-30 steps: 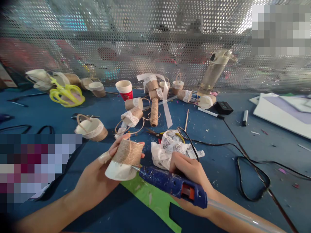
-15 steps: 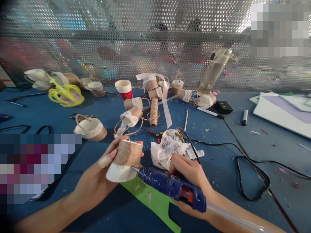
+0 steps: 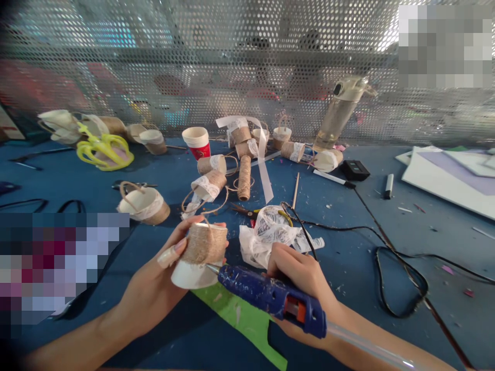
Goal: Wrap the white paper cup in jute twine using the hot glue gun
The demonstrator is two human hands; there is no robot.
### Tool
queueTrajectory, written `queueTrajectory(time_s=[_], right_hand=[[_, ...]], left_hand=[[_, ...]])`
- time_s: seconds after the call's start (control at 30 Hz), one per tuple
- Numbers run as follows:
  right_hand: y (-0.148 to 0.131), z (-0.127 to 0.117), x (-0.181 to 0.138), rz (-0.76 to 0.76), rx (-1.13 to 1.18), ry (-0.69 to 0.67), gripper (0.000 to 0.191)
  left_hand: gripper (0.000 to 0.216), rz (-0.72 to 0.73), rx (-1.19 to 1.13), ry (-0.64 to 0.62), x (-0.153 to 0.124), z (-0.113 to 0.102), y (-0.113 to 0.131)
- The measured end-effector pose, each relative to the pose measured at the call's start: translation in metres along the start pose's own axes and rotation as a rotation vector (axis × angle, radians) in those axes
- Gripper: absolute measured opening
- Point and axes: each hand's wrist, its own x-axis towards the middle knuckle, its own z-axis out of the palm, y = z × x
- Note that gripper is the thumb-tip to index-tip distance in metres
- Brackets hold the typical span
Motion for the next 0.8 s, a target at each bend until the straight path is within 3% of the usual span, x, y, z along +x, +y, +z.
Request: queueTrajectory(time_s=[0.23,0.5,0.8], right_hand=[[-0.0008,-0.0025,0.0003,0.009,-0.055,-0.002,0.024],[-0.0049,0.0049,0.0011,0.116,-0.082,0.083,0.025],[-0.0018,-0.003,0.0013,-0.006,-0.083,-0.007,0.022]], left_hand=[[0.024,0.06,0.01,-0.032,0.0003,0.0007,0.0022],[0.024,0.143,0.083,0.013,-0.0012,-0.0026,0.0018],[0.026,0.178,0.196,-0.006,-0.002,-0.0076,-0.0037]])
